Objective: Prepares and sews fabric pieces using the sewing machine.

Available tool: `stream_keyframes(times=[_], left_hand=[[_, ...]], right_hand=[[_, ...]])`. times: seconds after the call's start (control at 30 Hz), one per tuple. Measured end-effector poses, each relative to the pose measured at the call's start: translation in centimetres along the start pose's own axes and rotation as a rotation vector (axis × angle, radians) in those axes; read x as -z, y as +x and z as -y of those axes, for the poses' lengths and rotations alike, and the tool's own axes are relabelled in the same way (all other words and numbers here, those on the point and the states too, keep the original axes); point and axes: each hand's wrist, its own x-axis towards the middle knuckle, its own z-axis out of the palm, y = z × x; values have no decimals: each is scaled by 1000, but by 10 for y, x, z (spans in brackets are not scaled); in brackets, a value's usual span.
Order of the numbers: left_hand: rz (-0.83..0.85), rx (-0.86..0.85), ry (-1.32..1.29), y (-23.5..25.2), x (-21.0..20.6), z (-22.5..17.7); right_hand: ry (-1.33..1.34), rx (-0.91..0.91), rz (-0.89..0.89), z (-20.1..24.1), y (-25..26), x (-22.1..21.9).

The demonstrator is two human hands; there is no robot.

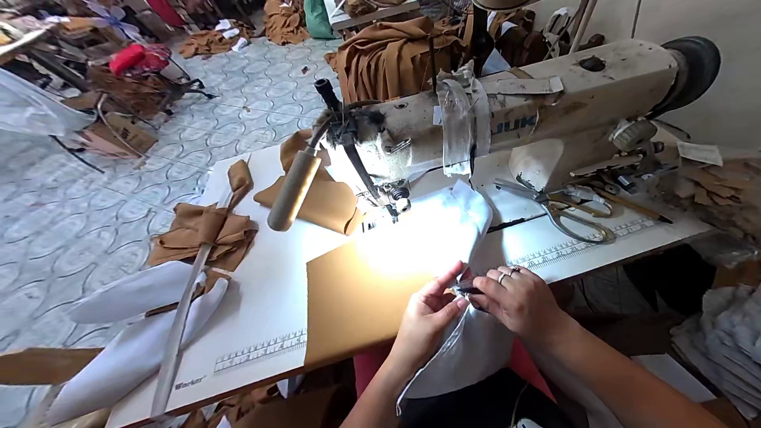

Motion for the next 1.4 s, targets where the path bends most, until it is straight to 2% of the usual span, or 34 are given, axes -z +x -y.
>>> stream_keyframes(times=[0.07,0.17,0.23,0.27,0.3,0.4,0.43,0.5,0.6,0.67,0.77,0.83,0.9,0.97,1.03,1.1,1.17,1.2,1.33,1.4], left_hand=[[-38,-39,21,2,1,0],[-102,-112,25,10,6,-2],[-124,-125,6,16,9,-2],[-131,-106,-11,17,9,-3],[-141,-74,-41,16,6,-5],[-116,-2,-112,7,6,-2],[-81,20,-91,2,7,-1],[16,62,1,-6,10,-1],[118,49,234,-16,11,-5],[136,31,351,-20,13,-6],[121,-36,424,-22,15,-6],[109,-170,514,-21,13,-7],[90,-392,622,-19,9,-7],[10,-550,708,-16,10,-8],[-171,-602,861,-11,21,-10],[-267,-517,914,-8,33,-18],[-255,-362,833,-8,37,-29],[-242,-369,775,-7,37,-33],[-63,-692,687,0,37,-48],[-105,-778,782,0,34,-56]], right_hand=[[256,-217,44,1,-1,6],[750,-496,353,1,-1,24],[807,-560,520,8,6,35],[762,-550,538,8,10,43],[661,-516,481,4,17,52],[131,-486,279,-29,50,88],[-21,-515,285,-43,63,95],[-219,-597,420,-70,81,89],[-219,-575,579,-102,73,54],[-175,-514,507,-107,60,37],[-46,-226,202,-80,42,24],[118,-1,165,-44,36,20],[179,147,167,-19,35,10],[308,110,76,-16,35,2],[648,-88,2,-15,37,8],[985,-305,-72,-4,42,18],[1172,-440,-118,6,48,23],[1221,-470,-135,9,50,22],[1237,-448,-132,14,58,30],[1094,-376,-139,16,61,36]])
